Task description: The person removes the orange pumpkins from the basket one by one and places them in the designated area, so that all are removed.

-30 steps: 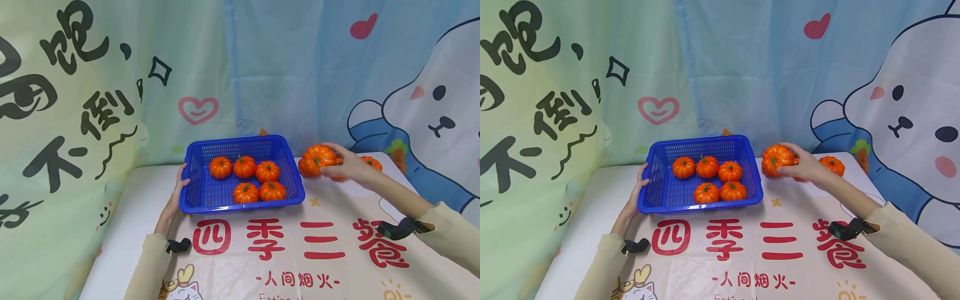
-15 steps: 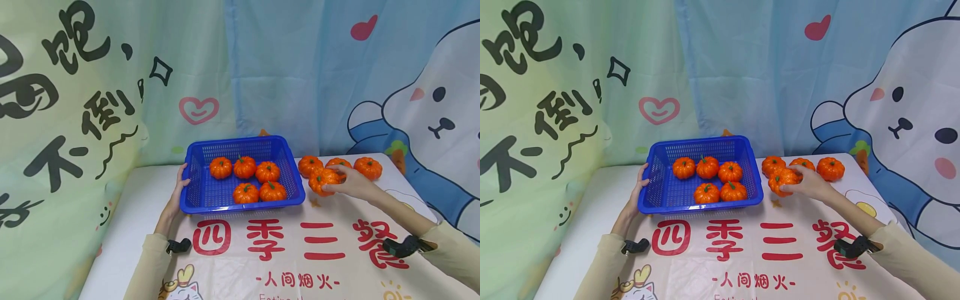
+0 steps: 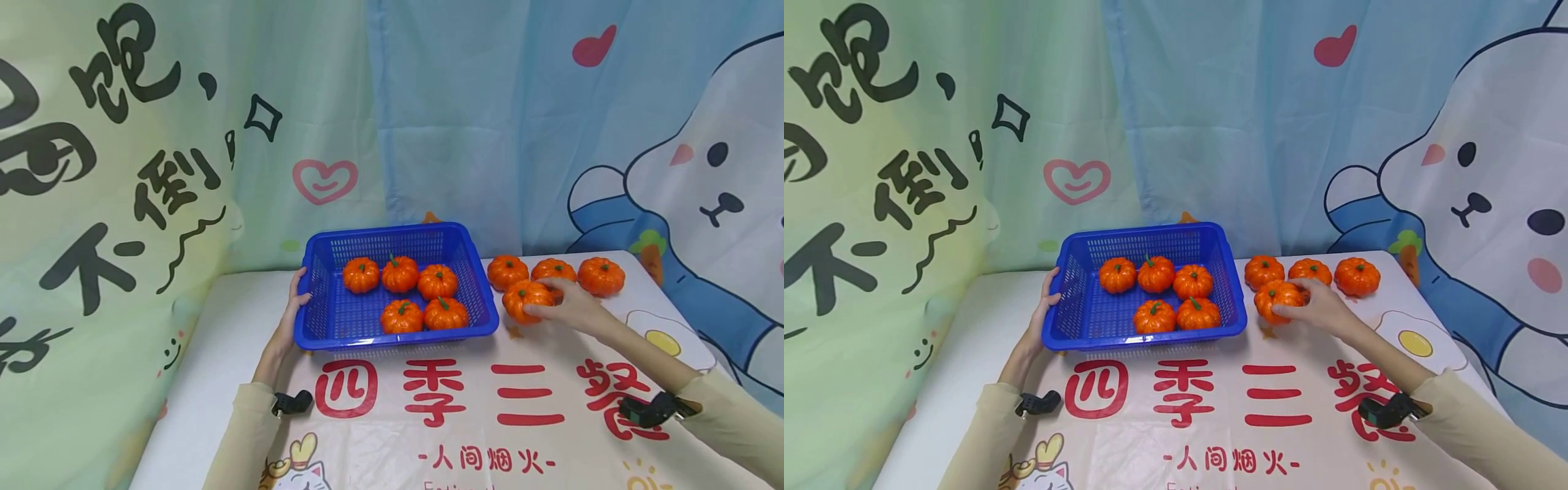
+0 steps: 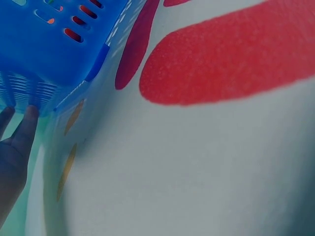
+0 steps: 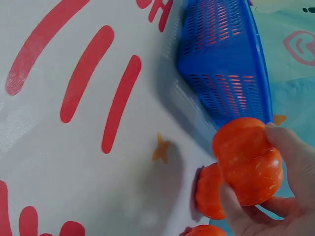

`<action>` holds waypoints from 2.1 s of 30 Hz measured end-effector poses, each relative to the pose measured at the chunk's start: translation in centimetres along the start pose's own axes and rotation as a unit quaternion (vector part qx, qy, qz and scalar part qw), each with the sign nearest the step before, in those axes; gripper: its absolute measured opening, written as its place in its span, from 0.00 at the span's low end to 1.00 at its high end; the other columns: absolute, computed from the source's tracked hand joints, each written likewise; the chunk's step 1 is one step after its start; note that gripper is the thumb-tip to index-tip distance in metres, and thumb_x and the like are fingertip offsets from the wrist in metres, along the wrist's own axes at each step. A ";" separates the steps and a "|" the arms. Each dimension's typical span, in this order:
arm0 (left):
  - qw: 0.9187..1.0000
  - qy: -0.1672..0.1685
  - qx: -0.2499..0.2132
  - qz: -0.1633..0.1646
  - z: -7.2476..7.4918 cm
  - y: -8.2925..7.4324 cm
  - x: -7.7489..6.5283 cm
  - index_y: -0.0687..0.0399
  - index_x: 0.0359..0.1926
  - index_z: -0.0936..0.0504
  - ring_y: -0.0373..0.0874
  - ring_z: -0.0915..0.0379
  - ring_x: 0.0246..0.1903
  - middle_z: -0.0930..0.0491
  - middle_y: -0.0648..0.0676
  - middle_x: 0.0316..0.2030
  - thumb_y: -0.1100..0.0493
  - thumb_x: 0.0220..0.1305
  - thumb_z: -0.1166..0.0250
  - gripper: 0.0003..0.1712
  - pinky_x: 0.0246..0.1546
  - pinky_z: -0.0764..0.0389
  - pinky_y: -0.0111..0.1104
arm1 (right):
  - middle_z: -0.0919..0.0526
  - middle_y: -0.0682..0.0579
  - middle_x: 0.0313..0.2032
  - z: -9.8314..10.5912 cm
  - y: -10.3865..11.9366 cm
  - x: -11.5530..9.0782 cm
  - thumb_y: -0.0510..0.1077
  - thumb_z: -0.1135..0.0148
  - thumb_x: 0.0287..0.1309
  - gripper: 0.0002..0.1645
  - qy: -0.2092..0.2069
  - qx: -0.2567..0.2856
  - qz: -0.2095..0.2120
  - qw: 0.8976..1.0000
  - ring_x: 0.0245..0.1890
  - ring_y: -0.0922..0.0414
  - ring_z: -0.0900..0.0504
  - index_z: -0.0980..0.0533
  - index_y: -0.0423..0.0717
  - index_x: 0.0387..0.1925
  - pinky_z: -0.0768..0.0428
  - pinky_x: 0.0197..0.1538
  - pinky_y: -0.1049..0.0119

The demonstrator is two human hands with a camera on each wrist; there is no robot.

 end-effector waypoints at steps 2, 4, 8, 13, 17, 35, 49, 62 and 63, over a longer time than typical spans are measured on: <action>1.000 0.000 0.000 -0.001 0.0 0.0 0.0 0.31 0.75 0.63 0.59 0.65 0.74 0.70 0.51 0.77 0.52 0.68 0.65 0.36 0.71 0.57 0.60 | 0.38 0.26 0.64 -0.2 -0.2 0.1 0.69 0.40 0.55 0.58 -0.004 -0.003 -0.002 1.000 0.61 0.31 0.36 0.45 0.30 0.69 0.28 0.57 0.34; 1.000 -0.001 0.002 -0.001 0.0 0.0 0.0 0.31 0.75 0.63 0.59 0.65 0.74 0.70 0.51 0.77 0.51 0.68 0.65 0.36 0.71 0.58 0.60 | 0.37 0.26 0.63 -0.3 -0.3 0.2 0.69 0.41 0.56 0.58 -0.008 -0.003 -0.004 1.000 0.60 0.31 0.35 0.45 0.29 0.69 0.26 0.56 0.36; 1.000 -0.002 0.001 0.001 0.1 0.0 0.0 0.31 0.75 0.63 0.59 0.65 0.74 0.71 0.51 0.77 0.51 0.68 0.64 0.36 0.71 0.58 0.61 | 0.32 0.27 0.60 -0.7 -0.6 0.2 0.70 0.42 0.56 0.58 -0.018 0.005 0.000 1.000 0.57 0.34 0.30 0.44 0.28 0.68 0.20 0.52 0.44; 1.000 0.000 -0.002 0.004 0.1 0.0 -0.1 0.31 0.75 0.63 0.60 0.65 0.74 0.71 0.51 0.77 0.51 0.68 0.64 0.37 0.71 0.58 0.60 | 0.30 0.28 0.59 -1.5 -1.0 0.3 0.69 0.42 0.57 0.56 -0.011 0.007 0.009 1.000 0.55 0.36 0.28 0.42 0.28 0.68 0.18 0.48 0.49; 1.000 0.000 0.001 0.003 0.1 0.1 0.0 0.32 0.75 0.63 0.59 0.66 0.74 0.71 0.51 0.77 0.51 0.68 0.64 0.37 0.72 0.59 0.59 | 0.31 0.27 0.59 -2.2 -1.2 0.5 0.70 0.42 0.56 0.57 -0.002 -0.005 -0.001 1.000 0.56 0.34 0.30 0.42 0.28 0.68 0.21 0.51 0.43; 1.000 -0.001 -0.001 0.010 0.1 0.0 0.0 0.32 0.75 0.63 0.59 0.65 0.74 0.71 0.51 0.77 0.50 0.68 0.63 0.37 0.72 0.59 0.58 | 0.33 0.25 0.60 -4.0 -2.4 1.9 0.72 0.46 0.58 0.61 0.018 0.008 -0.020 1.000 0.57 0.33 0.30 0.46 0.23 0.67 0.23 0.56 0.42; 1.000 -0.002 -0.002 0.006 0.1 0.1 0.0 0.34 0.75 0.62 0.58 0.66 0.74 0.70 0.52 0.77 0.51 0.68 0.64 0.37 0.72 0.59 0.57 | 0.20 0.36 0.43 -3.9 -2.0 2.7 0.66 0.39 0.56 0.49 0.035 -0.031 -0.011 0.999 0.40 0.48 0.24 0.31 0.25 0.57 0.17 0.46 0.56; 1.000 0.004 -0.005 -0.005 0.0 0.0 0.1 0.35 0.75 0.62 0.58 0.66 0.74 0.69 0.52 0.77 0.52 0.68 0.64 0.36 0.72 0.60 0.58 | 0.21 0.35 0.44 -3.4 -1.9 2.7 0.67 0.39 0.55 0.52 0.044 -0.045 -0.024 0.998 0.40 0.47 0.24 0.34 0.23 0.59 0.18 0.44 0.56; 1.000 0.004 -0.006 -0.005 0.0 0.0 0.1 0.35 0.76 0.62 0.58 0.65 0.74 0.69 0.52 0.77 0.52 0.68 0.63 0.36 0.72 0.60 0.58 | 0.21 0.34 0.44 -3.3 -1.9 2.8 0.67 0.39 0.55 0.53 0.045 -0.045 -0.021 0.998 0.40 0.46 0.24 0.34 0.22 0.59 0.18 0.44 0.55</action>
Point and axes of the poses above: each hand's wrist, its own x-axis towards the middle knuckle, its own z-axis out of the back of the hand, y = z × x, the point moved 1 cm from there along x, towards the middle knuckle
